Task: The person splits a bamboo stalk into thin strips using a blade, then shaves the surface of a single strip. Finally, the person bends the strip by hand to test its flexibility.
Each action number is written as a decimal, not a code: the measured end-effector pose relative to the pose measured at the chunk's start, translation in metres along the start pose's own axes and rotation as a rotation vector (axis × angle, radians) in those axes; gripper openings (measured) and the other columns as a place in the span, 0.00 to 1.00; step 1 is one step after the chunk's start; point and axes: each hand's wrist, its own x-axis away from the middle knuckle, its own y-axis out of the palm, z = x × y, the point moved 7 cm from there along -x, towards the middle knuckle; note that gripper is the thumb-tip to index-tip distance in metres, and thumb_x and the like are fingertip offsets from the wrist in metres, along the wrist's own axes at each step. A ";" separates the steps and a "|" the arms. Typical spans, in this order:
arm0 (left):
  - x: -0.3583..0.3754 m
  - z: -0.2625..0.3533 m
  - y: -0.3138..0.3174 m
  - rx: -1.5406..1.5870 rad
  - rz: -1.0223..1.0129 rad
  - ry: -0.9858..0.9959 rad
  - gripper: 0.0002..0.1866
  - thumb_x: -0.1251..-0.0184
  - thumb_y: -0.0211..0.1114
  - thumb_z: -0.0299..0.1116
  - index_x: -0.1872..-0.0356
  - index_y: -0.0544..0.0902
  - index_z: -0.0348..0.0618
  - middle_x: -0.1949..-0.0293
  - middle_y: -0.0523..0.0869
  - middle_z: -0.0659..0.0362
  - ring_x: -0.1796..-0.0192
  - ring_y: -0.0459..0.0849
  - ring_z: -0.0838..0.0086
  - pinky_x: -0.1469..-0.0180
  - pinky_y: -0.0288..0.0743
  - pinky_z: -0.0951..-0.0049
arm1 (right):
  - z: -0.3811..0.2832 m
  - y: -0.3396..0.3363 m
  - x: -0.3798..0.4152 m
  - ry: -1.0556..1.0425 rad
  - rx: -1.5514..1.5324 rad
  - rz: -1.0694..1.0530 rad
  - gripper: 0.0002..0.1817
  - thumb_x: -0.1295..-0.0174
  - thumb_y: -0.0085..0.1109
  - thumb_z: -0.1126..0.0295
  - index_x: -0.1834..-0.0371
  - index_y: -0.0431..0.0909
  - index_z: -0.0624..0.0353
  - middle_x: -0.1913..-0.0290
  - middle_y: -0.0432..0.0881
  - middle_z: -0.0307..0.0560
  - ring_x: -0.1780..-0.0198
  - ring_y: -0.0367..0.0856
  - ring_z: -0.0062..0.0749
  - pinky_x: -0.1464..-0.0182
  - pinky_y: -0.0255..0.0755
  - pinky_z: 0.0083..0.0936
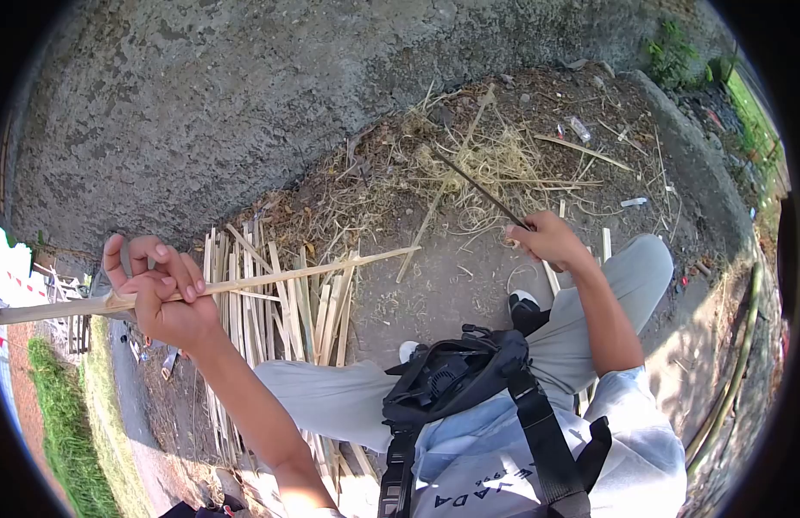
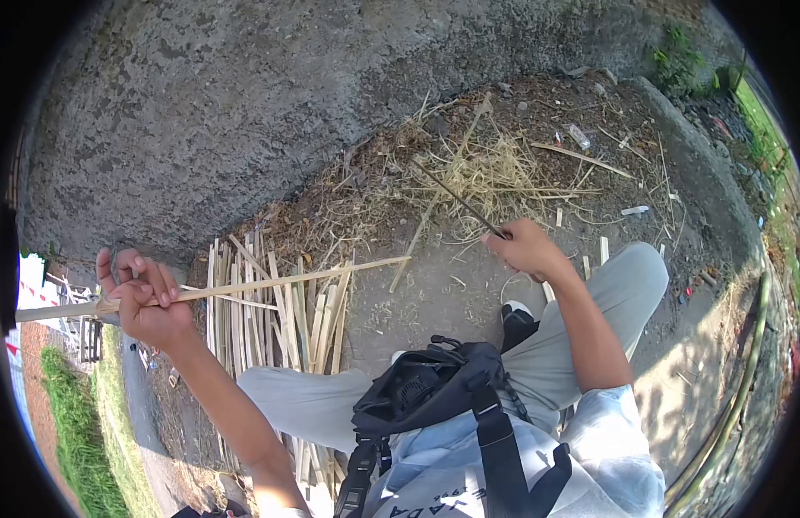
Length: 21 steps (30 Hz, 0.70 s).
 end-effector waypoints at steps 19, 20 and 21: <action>0.004 -0.143 0.337 0.409 -0.640 -0.430 0.13 0.44 0.48 0.19 0.57 0.76 0.35 0.77 0.78 0.59 0.83 0.71 0.80 0.83 0.63 0.79 | -0.057 -0.020 -0.013 -0.394 -0.320 0.169 0.28 0.52 0.79 0.75 0.73 0.58 0.52 0.52 0.87 0.45 0.78 0.62 0.08 0.78 0.61 0.14; 0.007 -0.147 0.345 0.472 -0.692 -0.422 0.17 0.48 0.46 0.17 0.56 0.76 0.34 0.76 0.79 0.58 0.82 0.72 0.80 0.83 0.64 0.79 | -0.055 -0.020 -0.015 -0.370 -0.309 0.178 0.27 0.51 0.78 0.75 0.73 0.59 0.53 0.55 0.87 0.44 0.78 0.63 0.08 0.78 0.61 0.14; 0.011 -0.155 0.356 0.509 -0.715 -0.437 0.16 0.46 0.47 0.18 0.55 0.76 0.34 0.76 0.80 0.58 0.81 0.73 0.80 0.81 0.66 0.79 | -0.052 -0.020 -0.019 -0.345 -0.326 0.202 0.26 0.50 0.77 0.75 0.73 0.59 0.53 0.58 0.87 0.43 0.77 0.64 0.08 0.78 0.61 0.14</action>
